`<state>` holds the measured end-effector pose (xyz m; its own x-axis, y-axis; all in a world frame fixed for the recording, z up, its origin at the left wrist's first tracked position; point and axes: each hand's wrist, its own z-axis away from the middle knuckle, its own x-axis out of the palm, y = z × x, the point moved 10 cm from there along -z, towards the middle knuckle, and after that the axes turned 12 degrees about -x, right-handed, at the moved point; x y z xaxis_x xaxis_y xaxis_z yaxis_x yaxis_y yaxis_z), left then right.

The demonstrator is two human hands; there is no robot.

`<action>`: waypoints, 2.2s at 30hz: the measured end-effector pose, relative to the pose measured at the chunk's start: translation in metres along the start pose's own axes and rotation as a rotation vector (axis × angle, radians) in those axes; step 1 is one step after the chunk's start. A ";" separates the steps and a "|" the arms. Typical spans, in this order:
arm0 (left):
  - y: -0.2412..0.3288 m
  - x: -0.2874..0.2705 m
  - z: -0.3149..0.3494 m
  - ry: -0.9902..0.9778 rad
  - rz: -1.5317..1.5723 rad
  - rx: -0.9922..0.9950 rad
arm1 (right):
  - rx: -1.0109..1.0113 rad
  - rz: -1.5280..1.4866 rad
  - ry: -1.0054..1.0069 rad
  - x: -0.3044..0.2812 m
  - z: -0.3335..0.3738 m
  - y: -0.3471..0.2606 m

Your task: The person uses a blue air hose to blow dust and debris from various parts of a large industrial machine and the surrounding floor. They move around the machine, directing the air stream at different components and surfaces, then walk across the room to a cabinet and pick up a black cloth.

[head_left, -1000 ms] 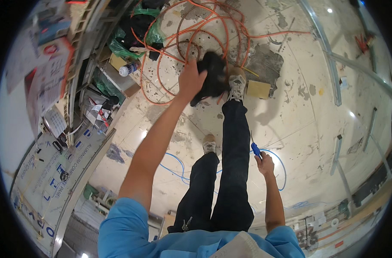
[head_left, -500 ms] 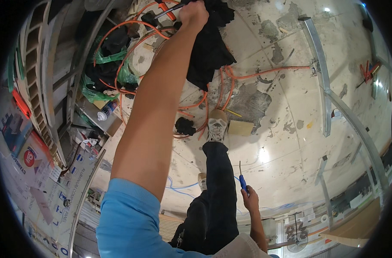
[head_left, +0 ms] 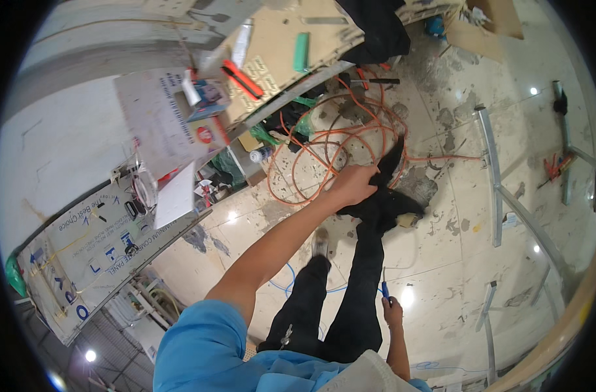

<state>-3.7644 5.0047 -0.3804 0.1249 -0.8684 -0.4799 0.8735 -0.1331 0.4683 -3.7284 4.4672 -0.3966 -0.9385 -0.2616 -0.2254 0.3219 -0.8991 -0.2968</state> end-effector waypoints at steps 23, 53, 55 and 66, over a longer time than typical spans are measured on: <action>0.020 -0.364 0.186 0.748 0.739 0.009 | -0.204 -0.051 0.320 -0.073 0.123 -0.095; -0.219 0.008 0.391 0.016 0.375 -0.162 | -0.379 0.205 0.708 -0.036 0.161 -0.247; -0.286 0.057 0.426 -0.042 0.490 -0.295 | -0.254 0.135 0.677 -0.046 0.158 -0.222; -0.402 0.078 0.460 -0.287 0.468 -0.779 | 0.124 -0.166 0.904 -0.108 0.256 0.027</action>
<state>-4.3222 4.7703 -0.2650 0.5113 -0.8510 -0.1201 0.8451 0.5232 -0.1096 -3.6504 4.3815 -0.1429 -0.5003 0.2000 -0.8424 0.1279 -0.9452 -0.3004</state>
